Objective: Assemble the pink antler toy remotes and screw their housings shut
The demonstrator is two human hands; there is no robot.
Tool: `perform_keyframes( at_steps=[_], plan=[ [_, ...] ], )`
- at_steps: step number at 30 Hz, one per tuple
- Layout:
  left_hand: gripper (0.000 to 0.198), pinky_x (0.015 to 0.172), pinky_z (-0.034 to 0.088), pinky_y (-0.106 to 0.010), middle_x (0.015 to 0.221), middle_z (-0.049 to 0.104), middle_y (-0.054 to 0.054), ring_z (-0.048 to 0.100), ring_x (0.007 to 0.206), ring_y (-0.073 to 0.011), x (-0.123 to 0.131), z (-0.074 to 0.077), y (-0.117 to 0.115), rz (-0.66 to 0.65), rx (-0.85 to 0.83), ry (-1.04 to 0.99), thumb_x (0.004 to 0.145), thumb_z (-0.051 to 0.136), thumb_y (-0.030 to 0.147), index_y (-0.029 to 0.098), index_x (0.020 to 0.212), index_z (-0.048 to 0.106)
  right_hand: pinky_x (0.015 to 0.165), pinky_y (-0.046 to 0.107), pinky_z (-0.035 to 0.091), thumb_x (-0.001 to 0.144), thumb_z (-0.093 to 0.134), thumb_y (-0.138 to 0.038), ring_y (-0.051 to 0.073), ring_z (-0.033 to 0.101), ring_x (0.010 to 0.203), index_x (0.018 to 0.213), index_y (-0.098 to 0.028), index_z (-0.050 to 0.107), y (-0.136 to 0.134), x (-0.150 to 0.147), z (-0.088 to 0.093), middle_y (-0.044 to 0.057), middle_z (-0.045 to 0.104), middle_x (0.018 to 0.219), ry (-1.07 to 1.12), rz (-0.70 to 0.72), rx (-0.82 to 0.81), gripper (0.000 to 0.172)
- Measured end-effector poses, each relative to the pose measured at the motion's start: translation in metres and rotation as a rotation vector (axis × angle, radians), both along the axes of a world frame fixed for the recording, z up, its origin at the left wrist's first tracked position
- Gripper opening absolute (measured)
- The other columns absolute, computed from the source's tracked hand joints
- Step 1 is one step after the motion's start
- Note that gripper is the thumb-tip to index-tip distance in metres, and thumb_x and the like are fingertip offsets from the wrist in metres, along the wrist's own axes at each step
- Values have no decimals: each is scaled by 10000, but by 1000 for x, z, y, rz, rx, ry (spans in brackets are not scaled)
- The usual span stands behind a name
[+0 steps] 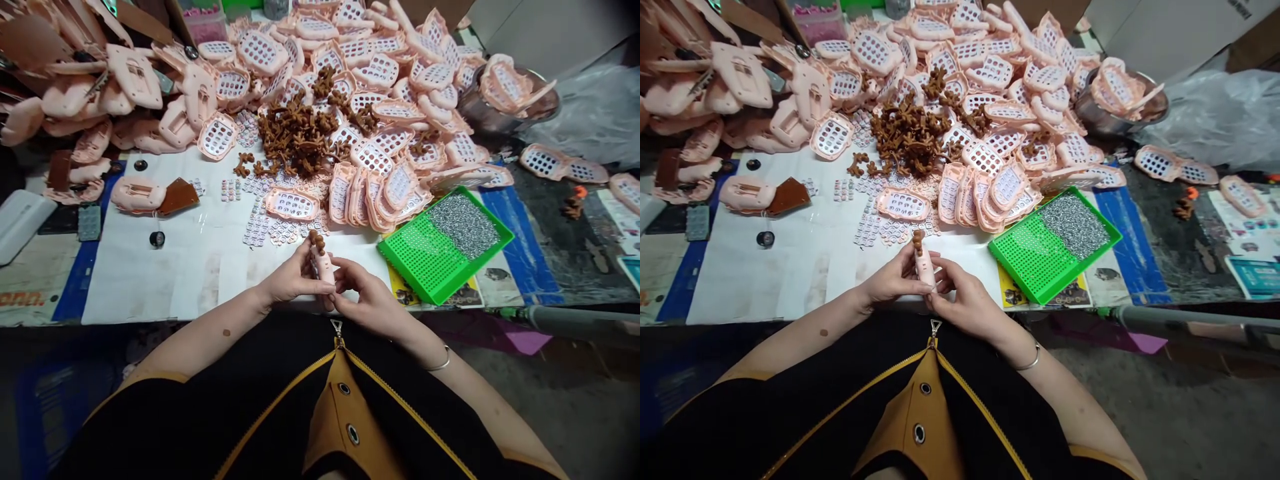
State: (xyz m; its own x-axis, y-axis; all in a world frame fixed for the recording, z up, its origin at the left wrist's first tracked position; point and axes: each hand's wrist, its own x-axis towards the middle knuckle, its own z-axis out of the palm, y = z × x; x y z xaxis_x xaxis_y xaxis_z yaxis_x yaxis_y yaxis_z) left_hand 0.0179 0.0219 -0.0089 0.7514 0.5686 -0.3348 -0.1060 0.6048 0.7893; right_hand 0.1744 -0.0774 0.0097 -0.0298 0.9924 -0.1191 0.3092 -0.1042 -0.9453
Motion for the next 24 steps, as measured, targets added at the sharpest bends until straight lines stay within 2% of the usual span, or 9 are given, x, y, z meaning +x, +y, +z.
perform_keyframes(
  at_steps=[5,8,14,16,20,24],
  plan=[
    [579,892,459,-337,962,572,-32,565,969,-216,1,6,-1,20,48,36,569,853,170,189,1083,587,786,367,565,827,567,-217,182,650,821,1405,-225,456,-1,-6,1,79,673,1022,-116,-26,28,589],
    [565,877,455,-318,930,558,-18,563,939,-202,2,4,-2,27,45,16,585,847,190,194,1087,587,781,377,561,828,565,-255,191,647,811,1416,-243,475,0,-7,2,77,676,1020,-104,-42,17,595],
    [589,877,456,-299,882,535,3,559,911,-180,2,6,-4,44,-28,26,578,852,209,196,1097,573,836,395,535,811,518,-240,195,642,828,1244,-198,645,5,-2,-2,64,687,915,39,-156,-47,453],
    [533,827,461,-273,882,546,3,568,882,-165,2,7,-4,60,-58,45,591,839,217,190,1048,566,854,401,524,816,549,-261,199,633,863,1267,-191,626,5,1,-1,71,682,960,68,-119,-70,463],
    [458,685,439,-213,872,555,4,560,795,-125,3,6,-2,86,-74,114,639,802,290,175,1000,545,838,381,513,827,617,-302,182,605,849,1401,-180,492,3,6,5,61,653,963,115,6,-135,600],
    [613,759,471,-242,931,552,-2,582,878,-149,0,0,-1,31,-25,73,622,832,299,195,1128,503,806,351,506,824,629,-280,160,599,804,1391,-184,455,1,3,3,37,634,900,220,13,-137,601]
  ],
)
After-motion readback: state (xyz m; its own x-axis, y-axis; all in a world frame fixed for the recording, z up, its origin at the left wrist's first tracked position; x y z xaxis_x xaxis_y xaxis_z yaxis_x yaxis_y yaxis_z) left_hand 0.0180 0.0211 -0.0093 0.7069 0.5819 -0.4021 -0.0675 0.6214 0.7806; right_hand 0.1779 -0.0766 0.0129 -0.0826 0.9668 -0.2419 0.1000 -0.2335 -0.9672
